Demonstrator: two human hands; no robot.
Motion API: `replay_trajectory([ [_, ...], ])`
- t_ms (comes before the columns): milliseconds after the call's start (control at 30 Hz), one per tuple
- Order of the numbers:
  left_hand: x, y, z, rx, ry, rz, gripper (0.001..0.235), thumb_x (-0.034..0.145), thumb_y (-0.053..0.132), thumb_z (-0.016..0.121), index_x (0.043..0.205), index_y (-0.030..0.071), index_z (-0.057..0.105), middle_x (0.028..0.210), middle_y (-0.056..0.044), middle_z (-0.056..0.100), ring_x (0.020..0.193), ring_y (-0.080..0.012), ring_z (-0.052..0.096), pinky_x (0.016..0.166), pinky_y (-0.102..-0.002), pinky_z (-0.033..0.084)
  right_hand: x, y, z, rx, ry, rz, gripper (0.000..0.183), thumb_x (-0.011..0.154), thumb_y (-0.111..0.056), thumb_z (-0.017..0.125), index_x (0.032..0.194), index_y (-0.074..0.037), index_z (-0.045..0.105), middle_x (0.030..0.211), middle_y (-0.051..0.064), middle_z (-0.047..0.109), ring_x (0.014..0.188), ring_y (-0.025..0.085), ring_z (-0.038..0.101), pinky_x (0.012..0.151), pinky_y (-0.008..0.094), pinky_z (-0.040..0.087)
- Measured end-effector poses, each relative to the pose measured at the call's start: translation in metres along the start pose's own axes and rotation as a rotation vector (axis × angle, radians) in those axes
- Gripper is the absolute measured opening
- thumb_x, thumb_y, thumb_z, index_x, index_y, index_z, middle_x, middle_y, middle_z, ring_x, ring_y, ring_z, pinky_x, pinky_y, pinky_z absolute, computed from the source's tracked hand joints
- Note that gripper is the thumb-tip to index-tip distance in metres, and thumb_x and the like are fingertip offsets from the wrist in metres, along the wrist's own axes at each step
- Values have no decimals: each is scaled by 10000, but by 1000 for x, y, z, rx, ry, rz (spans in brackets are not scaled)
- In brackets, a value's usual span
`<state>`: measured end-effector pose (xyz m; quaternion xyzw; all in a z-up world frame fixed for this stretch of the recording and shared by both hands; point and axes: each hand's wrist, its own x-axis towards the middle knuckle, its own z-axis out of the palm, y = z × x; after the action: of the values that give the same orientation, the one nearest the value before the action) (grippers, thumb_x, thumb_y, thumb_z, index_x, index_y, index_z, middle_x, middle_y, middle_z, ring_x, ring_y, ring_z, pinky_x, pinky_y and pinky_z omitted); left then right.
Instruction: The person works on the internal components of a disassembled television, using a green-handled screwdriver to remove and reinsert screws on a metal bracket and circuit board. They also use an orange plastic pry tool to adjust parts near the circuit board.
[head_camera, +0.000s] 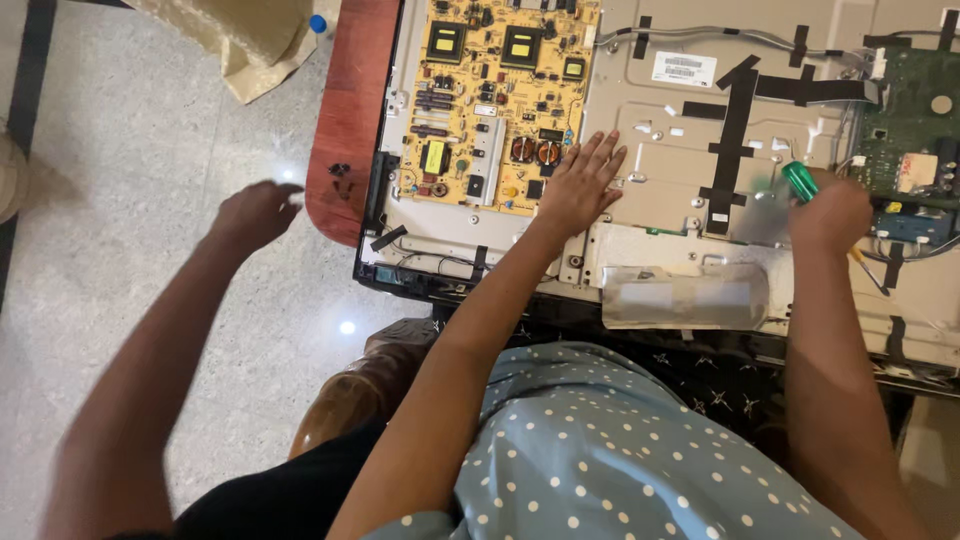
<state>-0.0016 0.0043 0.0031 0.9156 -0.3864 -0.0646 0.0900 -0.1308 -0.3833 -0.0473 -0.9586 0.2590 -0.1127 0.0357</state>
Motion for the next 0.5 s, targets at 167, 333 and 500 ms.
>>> replay_trajectory([
  [167, 3, 1, 0, 7, 7, -1, 688, 1060, 536, 373, 1625, 162, 249, 1708, -79, 147, 1576, -254, 151, 1284, -434, 147, -2, 5, 7, -1, 48, -70, 348, 789, -111, 861, 1116, -227, 844, 985, 168, 726, 876, 369, 718, 723, 454, 580],
  [333, 4, -3, 13, -24, -13, -1, 697, 1063, 547, 343, 1635, 169, 219, 1717, -63, 120, 1586, -246, 128, 1290, -423, 134, -2, 6, 19, -34, 30, 34, 259, 768, -156, 901, 1004, -114, 804, 967, 187, 736, 866, 383, 730, 740, 456, 592],
  [500, 8, -3, 17, 24, -32, 2, 711, 1064, 552, 339, 1643, 161, 204, 1725, -67, 117, 1591, -252, 114, 1294, -432, 135, 0, 4, 16, -43, 58, 102, 404, 706, -193, 938, 1031, -22, 770, 969, 234, 717, 846, 416, 722, 699, 473, 586],
])
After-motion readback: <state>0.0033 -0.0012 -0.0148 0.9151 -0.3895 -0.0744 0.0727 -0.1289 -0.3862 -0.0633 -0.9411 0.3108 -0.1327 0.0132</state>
